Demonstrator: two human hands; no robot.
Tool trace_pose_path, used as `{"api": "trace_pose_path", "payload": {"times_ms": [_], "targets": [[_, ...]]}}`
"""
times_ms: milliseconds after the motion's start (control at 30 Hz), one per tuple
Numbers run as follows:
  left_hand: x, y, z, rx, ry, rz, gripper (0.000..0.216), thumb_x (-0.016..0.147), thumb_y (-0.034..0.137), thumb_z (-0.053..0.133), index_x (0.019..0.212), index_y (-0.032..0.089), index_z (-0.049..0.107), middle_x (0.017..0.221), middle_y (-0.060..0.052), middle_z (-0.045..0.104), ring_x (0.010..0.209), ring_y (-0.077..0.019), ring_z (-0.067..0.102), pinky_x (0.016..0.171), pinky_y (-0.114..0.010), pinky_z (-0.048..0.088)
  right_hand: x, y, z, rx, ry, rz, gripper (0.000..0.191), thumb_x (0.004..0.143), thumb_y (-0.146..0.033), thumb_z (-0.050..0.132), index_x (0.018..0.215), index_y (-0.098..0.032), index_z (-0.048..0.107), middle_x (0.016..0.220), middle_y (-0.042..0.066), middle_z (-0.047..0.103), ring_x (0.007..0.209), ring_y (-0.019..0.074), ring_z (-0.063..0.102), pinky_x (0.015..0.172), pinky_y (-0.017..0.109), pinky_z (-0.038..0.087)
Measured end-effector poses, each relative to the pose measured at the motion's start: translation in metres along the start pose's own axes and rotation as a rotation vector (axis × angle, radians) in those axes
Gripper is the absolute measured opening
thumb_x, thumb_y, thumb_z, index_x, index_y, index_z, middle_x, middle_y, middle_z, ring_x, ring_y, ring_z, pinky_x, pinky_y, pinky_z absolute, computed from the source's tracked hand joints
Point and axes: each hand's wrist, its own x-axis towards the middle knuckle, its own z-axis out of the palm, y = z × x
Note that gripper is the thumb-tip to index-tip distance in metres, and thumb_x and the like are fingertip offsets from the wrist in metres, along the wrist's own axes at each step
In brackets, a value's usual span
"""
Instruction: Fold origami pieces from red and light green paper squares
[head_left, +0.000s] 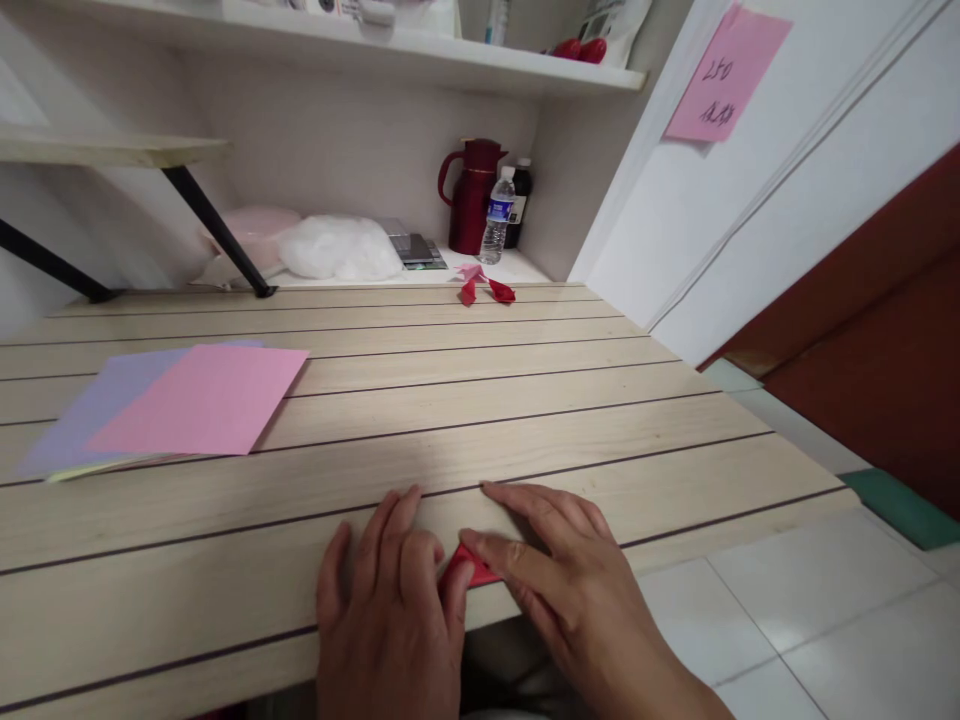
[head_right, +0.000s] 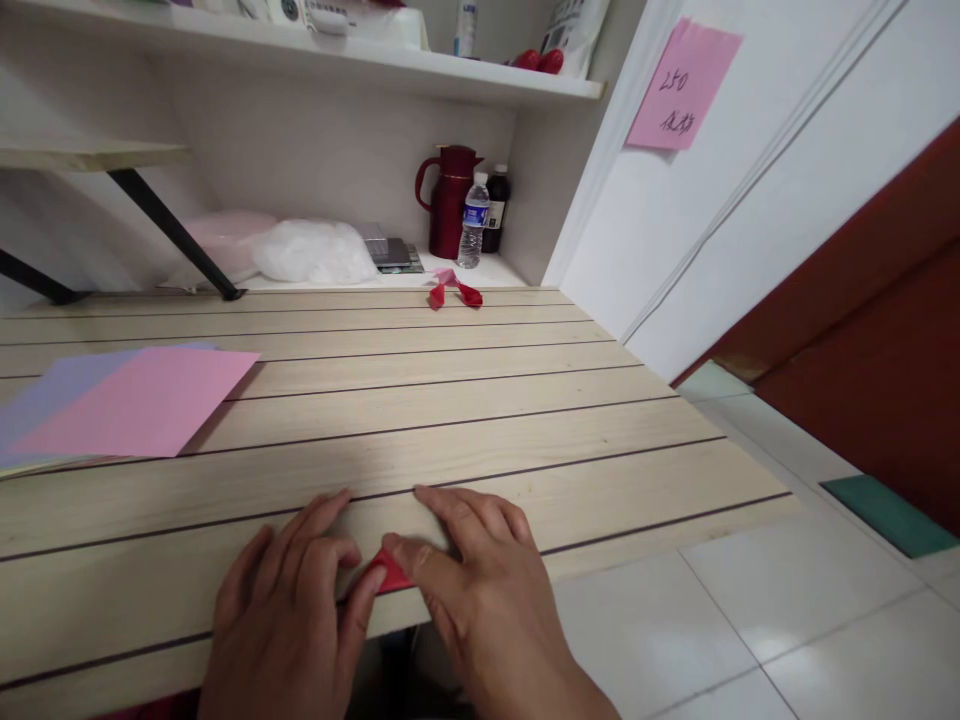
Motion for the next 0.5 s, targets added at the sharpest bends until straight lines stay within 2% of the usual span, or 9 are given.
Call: {"api": "trace_pose_path", "payload": {"times_ms": [33,100,200,267,333,500], "targets": [[-0.004,-0.006,-0.001,-0.038,0.031,0.015,0.006,0.091,0.023,0.051,0.097,0.023,0.053,0.122,-0.012,0.070,0.110,-0.0239,0.066,0.109,-0.049,0.032,0.001,-0.001,-0.001,0.001,-0.005,0.004,0.032,0.093,-0.016,0.056,0.110,-0.037,0.073,0.127,0.005,0.065,0.107,0.0263,0.060,0.082,0.044,0.049],[-0.012,-0.015,-0.004,-0.124,0.110,0.009,0.029,0.087,0.008,0.041,0.111,0.020,0.053,0.118,-0.011,0.071,0.111,-0.0185,0.066,0.115,-0.046,0.028,0.003,-0.001,-0.003,-0.005,-0.008,0.002,0.030,0.094,-0.017,0.054,0.108,-0.036,0.074,0.129,0.006,0.065,0.105,0.0268,0.060,0.081,0.045,0.049],[-0.022,-0.014,-0.005,-0.037,0.184,0.027,0.051,0.082,0.003,0.042,0.131,0.015,0.050,0.125,-0.012,0.069,0.124,-0.0201,0.058,0.120,-0.049,0.019,0.005,-0.002,-0.005,-0.021,-0.034,-0.017,0.028,0.094,-0.017,0.055,0.106,-0.034,0.074,0.126,0.007,0.067,0.105,0.0270,0.061,0.080,0.045,0.049],[-0.025,-0.003,-0.004,0.021,0.171,0.128,0.056,0.082,0.000,0.048,0.132,0.023,0.053,0.125,-0.003,0.071,0.124,-0.0214,0.059,0.121,-0.054,0.013,0.005,-0.002,-0.006,-0.025,-0.050,-0.029,0.026,0.095,-0.017,0.055,0.105,-0.032,0.074,0.126,0.007,0.067,0.108,0.0268,0.061,0.083,0.045,0.048],[-0.026,0.008,-0.003,0.005,0.119,0.199,0.052,0.085,0.003,0.052,0.129,0.030,0.057,0.124,0.003,0.071,0.116,-0.0191,0.063,0.122,-0.053,0.006,0.006,-0.003,-0.005,-0.019,-0.053,-0.027,0.025,0.095,-0.017,0.055,0.104,-0.031,0.074,0.126,0.006,0.068,0.110,0.0259,0.060,0.085,0.045,0.047],[-0.029,0.017,-0.004,0.087,0.014,0.187,0.057,0.087,0.002,0.038,0.136,0.025,0.053,0.137,-0.002,0.061,0.116,-0.0221,0.064,0.121,-0.058,-0.002,-0.001,0.002,-0.006,-0.013,-0.048,-0.052,0.029,0.095,-0.016,0.054,0.115,-0.030,0.070,0.127,0.004,0.068,0.113,0.0249,0.059,0.090,0.045,0.046]]}}
